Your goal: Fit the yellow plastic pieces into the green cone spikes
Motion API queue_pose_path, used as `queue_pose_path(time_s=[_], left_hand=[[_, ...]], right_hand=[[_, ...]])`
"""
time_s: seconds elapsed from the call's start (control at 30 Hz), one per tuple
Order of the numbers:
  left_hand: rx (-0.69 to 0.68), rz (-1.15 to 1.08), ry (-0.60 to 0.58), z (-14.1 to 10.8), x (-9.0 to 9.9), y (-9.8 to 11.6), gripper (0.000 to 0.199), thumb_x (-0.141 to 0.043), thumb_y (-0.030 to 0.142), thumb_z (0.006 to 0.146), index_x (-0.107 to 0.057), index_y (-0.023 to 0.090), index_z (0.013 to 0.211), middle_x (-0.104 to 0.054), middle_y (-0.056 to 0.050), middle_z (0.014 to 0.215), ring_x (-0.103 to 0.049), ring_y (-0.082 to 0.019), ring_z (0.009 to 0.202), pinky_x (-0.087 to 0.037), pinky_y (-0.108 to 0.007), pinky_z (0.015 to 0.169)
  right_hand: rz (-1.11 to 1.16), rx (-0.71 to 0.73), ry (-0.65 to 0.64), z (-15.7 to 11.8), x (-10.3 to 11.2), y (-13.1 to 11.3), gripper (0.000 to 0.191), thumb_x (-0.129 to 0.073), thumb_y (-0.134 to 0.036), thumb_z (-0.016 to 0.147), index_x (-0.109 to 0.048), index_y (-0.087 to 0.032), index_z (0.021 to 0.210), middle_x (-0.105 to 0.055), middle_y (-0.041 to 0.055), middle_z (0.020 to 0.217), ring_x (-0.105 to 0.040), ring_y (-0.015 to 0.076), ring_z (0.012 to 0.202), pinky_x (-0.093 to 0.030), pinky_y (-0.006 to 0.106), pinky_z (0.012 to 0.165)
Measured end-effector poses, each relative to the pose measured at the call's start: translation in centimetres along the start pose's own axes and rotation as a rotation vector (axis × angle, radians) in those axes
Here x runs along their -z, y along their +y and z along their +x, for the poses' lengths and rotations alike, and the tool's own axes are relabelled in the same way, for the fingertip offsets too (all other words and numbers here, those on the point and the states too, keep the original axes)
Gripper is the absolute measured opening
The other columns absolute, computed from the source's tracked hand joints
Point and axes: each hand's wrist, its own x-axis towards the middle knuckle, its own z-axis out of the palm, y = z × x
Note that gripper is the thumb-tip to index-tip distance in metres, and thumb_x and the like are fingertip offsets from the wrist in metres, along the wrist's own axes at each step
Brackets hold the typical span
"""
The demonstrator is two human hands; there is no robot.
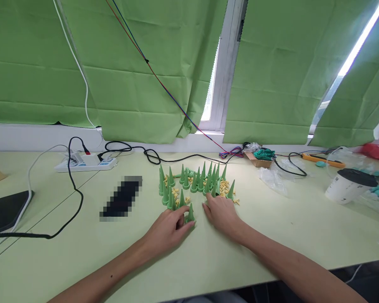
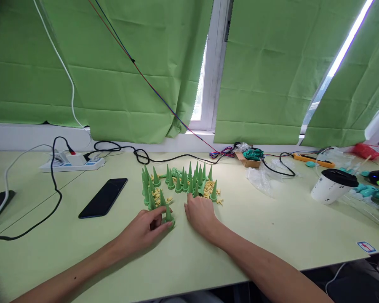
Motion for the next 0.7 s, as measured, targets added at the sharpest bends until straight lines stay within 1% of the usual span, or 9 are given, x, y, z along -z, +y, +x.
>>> queue_pose_path(time_s=[0.1, 0.27, 0.33, 0.53, 0.7], left_hand=[[-0.007, -0.011, 0.032, 0.04, 0.01, -0.06, 0.029, -0.049, 0.042, 0.095, -0.06, 0.018, 0.107, -0.054, 0.004, 0.061, -0.05, -0.015, 0.055, -0.033, -0.025, 0.056], [-0.018, 0.004, 0.043, 0.16, 0.13, 0.06, 0.024, -0.047, 0.039, 0.096, -0.056, 0.019, 0.086, -0.052, 0.005, 0.059, -0.047, -0.014, 0.054, -0.032, -0.026, 0.056], [-0.025, 0.013, 0.047, 0.18, 0.14, 0.06, 0.025, -0.045, 0.039, 0.097, -0.053, 0.02, 0.083, -0.051, 0.005, 0.058, -0.046, -0.015, 0.053, -0.031, -0.026, 0.056], [-0.034, 0.029, 0.05, 0.12, 0.15, -0.02, 0.028, -0.041, 0.038, 0.098, -0.056, 0.019, 0.084, -0.057, 0.002, 0.061, -0.049, -0.016, 0.056, -0.032, -0.026, 0.057], [-0.053, 0.041, 0.068, 0.11, 0.11, -0.16, 0.028, -0.041, 0.037, 0.099, -0.061, 0.019, 0.093, -0.059, 0.002, 0.062, -0.053, -0.017, 0.057, -0.034, -0.026, 0.058]], right_hand=[[0.002, 0.01, -0.009, 0.01, -0.05, 0.02, 0.017, -0.048, -0.027, 0.1, -0.059, -0.015, 0.104, -0.071, 0.0087, 0.08, -0.07, 0.0262, 0.075, -0.036, 0.028, 0.054], [0.005, 0.019, -0.023, 0.11, -0.21, 0.04, 0.016, -0.047, -0.021, 0.099, -0.059, -0.015, 0.107, -0.071, 0.0088, 0.081, -0.07, 0.026, 0.075, -0.036, 0.028, 0.054], [0.003, 0.02, -0.034, 0.15, -0.27, 0.05, 0.016, -0.046, -0.018, 0.099, -0.059, -0.015, 0.107, -0.071, 0.0088, 0.081, -0.07, 0.0257, 0.073, -0.035, 0.028, 0.053], [-0.004, 0.037, -0.045, 0.21, -0.41, 0.17, 0.016, -0.044, -0.014, 0.098, -0.059, -0.014, 0.104, -0.07, 0.0089, 0.08, -0.069, 0.0239, 0.069, -0.033, 0.028, 0.051], [-0.011, 0.05, -0.045, 0.31, -0.46, 0.21, 0.014, -0.046, -0.014, 0.099, -0.058, -0.014, 0.106, -0.07, 0.0092, 0.081, -0.069, 0.0238, 0.071, -0.032, 0.027, 0.052]])
